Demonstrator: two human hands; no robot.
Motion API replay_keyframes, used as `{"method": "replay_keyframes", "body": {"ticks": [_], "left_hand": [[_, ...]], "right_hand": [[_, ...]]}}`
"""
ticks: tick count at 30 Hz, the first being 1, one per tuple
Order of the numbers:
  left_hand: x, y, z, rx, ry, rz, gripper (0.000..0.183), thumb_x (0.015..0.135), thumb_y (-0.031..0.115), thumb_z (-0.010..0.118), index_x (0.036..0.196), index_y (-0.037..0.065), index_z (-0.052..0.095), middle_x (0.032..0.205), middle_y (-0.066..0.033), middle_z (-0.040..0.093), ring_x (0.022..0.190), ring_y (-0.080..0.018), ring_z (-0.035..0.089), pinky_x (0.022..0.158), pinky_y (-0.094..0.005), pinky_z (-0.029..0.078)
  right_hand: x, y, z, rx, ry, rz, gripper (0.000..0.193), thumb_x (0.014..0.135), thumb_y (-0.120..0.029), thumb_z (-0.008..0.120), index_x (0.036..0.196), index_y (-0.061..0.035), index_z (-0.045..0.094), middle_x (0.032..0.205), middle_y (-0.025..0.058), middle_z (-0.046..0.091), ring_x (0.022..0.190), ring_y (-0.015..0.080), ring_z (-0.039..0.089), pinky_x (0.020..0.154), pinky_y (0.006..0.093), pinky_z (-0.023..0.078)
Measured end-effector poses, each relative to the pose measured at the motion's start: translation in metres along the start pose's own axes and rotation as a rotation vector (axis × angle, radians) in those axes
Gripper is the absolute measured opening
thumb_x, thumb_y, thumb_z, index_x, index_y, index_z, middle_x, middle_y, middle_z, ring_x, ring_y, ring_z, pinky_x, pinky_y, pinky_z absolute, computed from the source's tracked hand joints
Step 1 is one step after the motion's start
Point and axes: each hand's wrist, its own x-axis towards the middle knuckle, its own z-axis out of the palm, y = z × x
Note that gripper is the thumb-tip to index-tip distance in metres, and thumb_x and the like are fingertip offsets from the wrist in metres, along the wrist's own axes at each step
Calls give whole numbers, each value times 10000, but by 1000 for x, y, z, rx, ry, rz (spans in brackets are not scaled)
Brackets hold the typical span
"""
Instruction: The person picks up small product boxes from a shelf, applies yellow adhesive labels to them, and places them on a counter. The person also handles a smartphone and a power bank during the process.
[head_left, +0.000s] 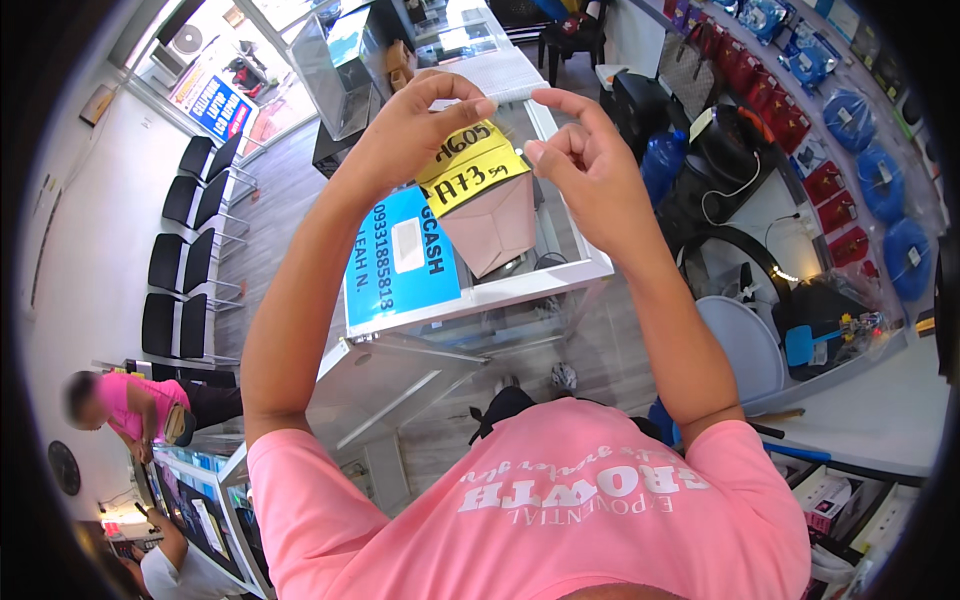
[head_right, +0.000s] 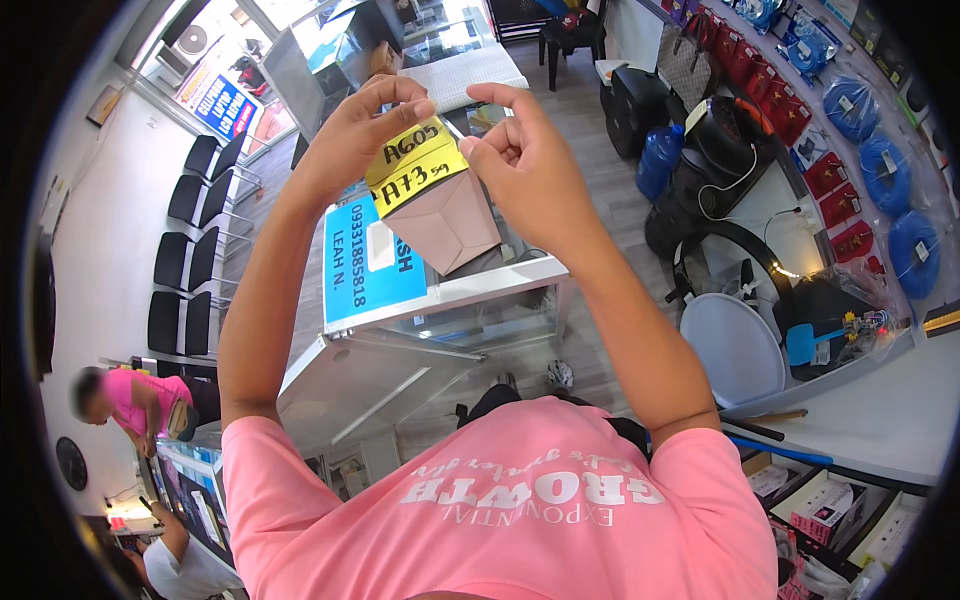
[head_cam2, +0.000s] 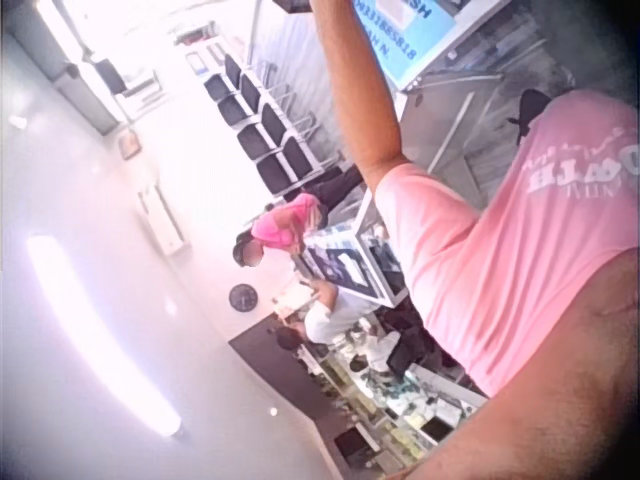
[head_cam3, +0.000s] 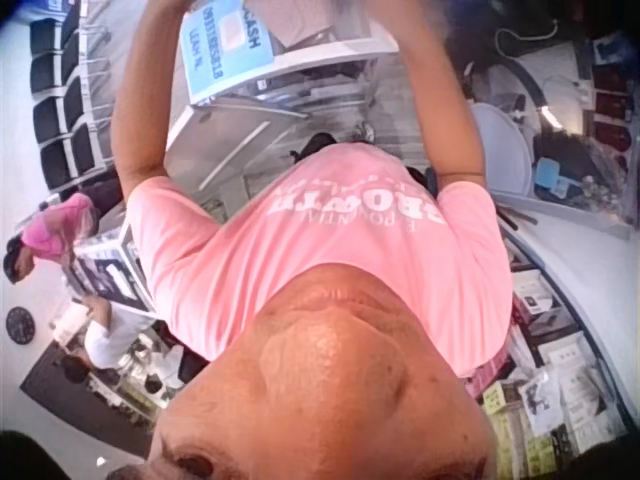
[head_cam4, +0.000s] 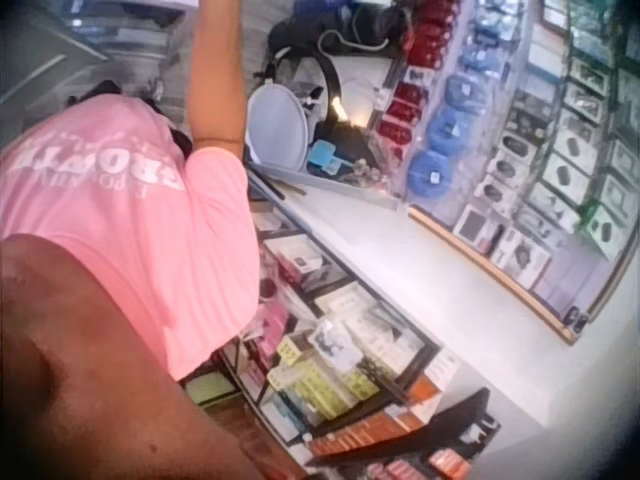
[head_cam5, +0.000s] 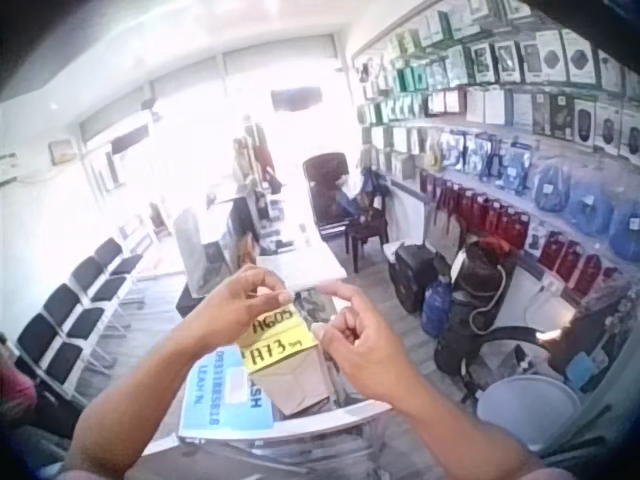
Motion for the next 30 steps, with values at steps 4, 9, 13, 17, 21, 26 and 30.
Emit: {"method": "replay_keyframes", "body": {"ticks": [4,9,13,17,21,26,30], "left_hand": [[11,-14,4,-32,-48,120,252,1006,319,713,1068,76,699,1287,-39,564,1156,-130,588,984,-271,480],[23,-33,5,-111,85,332,295,1004,349,711,1087,67,690,1247,-56,609,1102,-205,657,928,-300,536],[36,-24,-11,-222,102,447,296,999,346,720,1106,71,697,1247,-39,628,1089,-173,649,945,-303,513],[48,12,-31,-201,116,489,163,1019,223,697,1038,67,653,1093,-21,608,1016,-116,594,887,-282,478],[59,12,-39,-354,199,398,205,1034,277,692,1057,75,666,986,36,599,922,-58,539,838,-234,450],[59,-21,3,-303,209,398,300,1002,321,718,1128,50,698,1129,-40,653,998,-136,646,901,-296,508],[55,-40,26,-349,148,373,288,1013,323,705,1107,51,688,1170,-43,615,1005,-142,643,889,-296,514]], "right_hand": [[1,6,1,13,37,38,451,980,-112,694,1399,-38,542,818,-35,590,720,29,474,652,221,408],[9,5,5,-58,71,1,526,961,-173,757,1413,-20,536,872,-19,628,761,31,504,700,211,440],[20,1,4,-187,157,-66,664,919,-294,819,1441,-7,527,986,35,688,883,75,594,812,236,500],[16,4,1,-208,201,86,648,911,-395,818,1354,24,599,1025,83,705,957,132,640,850,274,522],[10,8,13,-180,36,268,512,935,-392,793,1154,59,693,970,74,703,897,110,628,813,270,523],[13,17,16,-218,85,256,354,993,-337,718,1021,16,704,868,40,685,791,90,596,740,282,513],[12,20,18,-285,91,258,313,1020,-311,670,966,-4,698,837,40,683,780,81,593,695,289,501]]}}
